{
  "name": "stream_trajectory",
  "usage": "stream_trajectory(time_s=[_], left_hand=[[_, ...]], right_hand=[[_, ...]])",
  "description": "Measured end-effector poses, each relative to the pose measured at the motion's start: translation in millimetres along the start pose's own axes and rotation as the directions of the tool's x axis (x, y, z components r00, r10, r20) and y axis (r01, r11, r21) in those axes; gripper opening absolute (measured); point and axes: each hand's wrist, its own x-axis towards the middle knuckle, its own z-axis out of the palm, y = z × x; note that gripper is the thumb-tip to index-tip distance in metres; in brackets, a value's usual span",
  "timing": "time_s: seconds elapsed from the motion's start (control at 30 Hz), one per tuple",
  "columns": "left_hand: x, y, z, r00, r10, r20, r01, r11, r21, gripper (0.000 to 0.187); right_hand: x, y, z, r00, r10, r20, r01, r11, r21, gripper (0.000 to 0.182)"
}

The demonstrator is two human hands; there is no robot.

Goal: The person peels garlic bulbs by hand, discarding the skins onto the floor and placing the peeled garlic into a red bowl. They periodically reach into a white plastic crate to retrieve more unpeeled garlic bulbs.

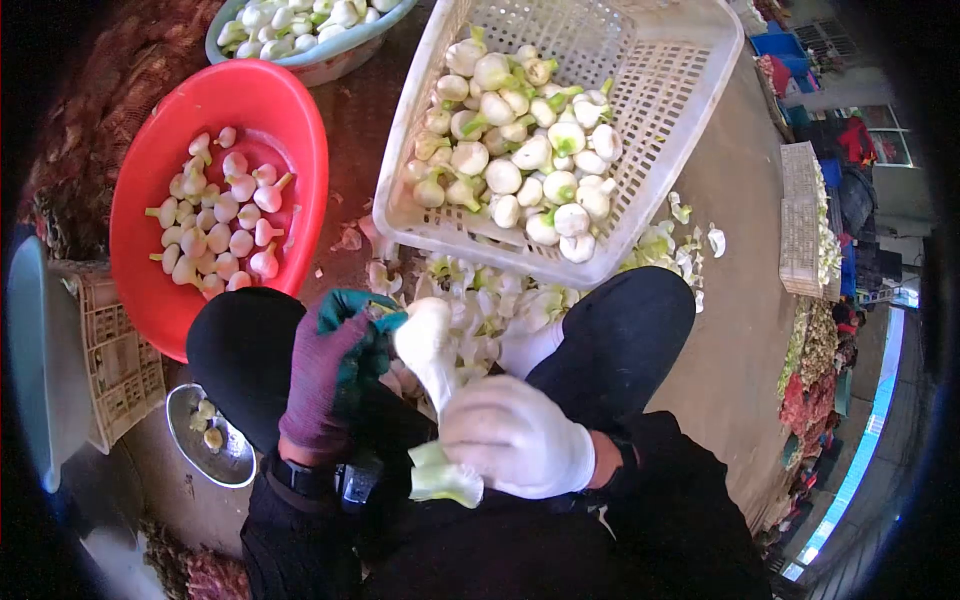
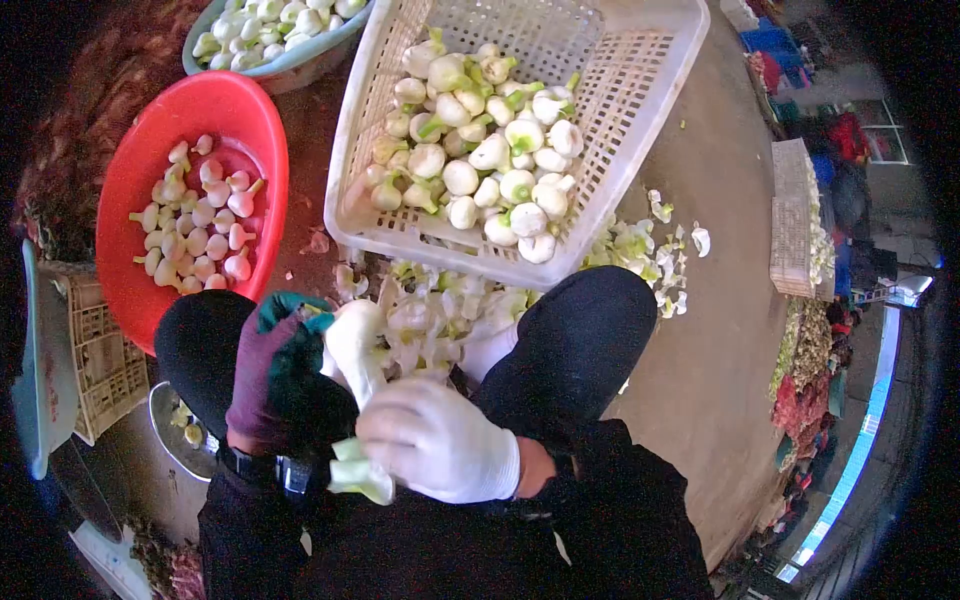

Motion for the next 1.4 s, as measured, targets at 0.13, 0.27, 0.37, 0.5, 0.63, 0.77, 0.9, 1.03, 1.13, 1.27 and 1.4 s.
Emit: stream_trajectory(time_s=[0.13,0.27,0.37,0.5,0.63,0.77,0.9,1.03,1.13,1.27,1.4], left_hand=[[2.1,17.5,-2.5,1.000,0.021,-0.005,-0.021,1.000,0.022,0.016],[5.0,37.5,-10.9,0.979,0.197,-0.059,-0.178,0.955,0.238,0.014],[2.5,66.2,-19.3,0.782,0.561,-0.271,-0.449,0.809,0.380,0.021],[2.2,104.1,-10.8,0.717,0.560,-0.415,-0.395,0.817,0.421,0.025],[11.7,90.9,-13.5,0.731,0.532,-0.428,-0.404,0.842,0.357,0.026],[12.5,66.0,-11.7,0.928,0.252,-0.273,-0.229,0.967,0.117,0.028],[14.0,44.9,-3.4,0.984,0.043,-0.171,-0.029,0.996,0.085,0.030],[14.3,23.9,5.6,1.000,-0.017,-0.025,0.021,0.989,0.143,0.036],[18.6,11.1,18.5,0.996,-0.086,0.027,0.083,0.992,0.092,0.041],[22.0,-1.3,40.4,0.992,-0.079,0.100,0.084,0.995,-0.051,0.043],[16.7,-8.1,48.5,0.993,-0.068,0.092,0.068,0.998,0.004,0.036]], right_hand=[[-31.6,28.2,12.4,0.923,0.158,0.352,-0.115,0.983,-0.141,0.012],[-72.4,83.0,20.4,0.642,0.543,0.541,-0.284,0.824,-0.490,0.021],[-53.8,96.0,-0.8,0.262,0.792,0.551,-0.361,0.610,-0.705,0.031],[-5.1,131.6,-41.6,0.597,0.758,0.264,-0.402,0.567,-0.720,0.032],[63.8,197.4,-51.3,0.826,0.559,0.075,-0.265,0.503,-0.823,0.033],[107.2,260.9,-36.0,0.740,0.648,0.180,-0.081,0.352,-0.933,0.028],[109.8,283.8,-28.7,0.754,0.643,0.136,-0.155,0.375,-0.914,0.027],[99.3,267.1,-52.4,0.734,0.679,0.013,-0.377,0.423,-0.824,0.051],[80.6,226.6,-60.1,0.804,0.570,-0.168,-0.594,0.757,-0.273,0.054],[65.8,126.1,-48.3,0.579,0.815,-0.002,-0.612,0.436,0.660,0.063],[13.1,99.8,-14.9,0.728,0.683,-0.068,-0.623,0.699,0.351,0.069]])
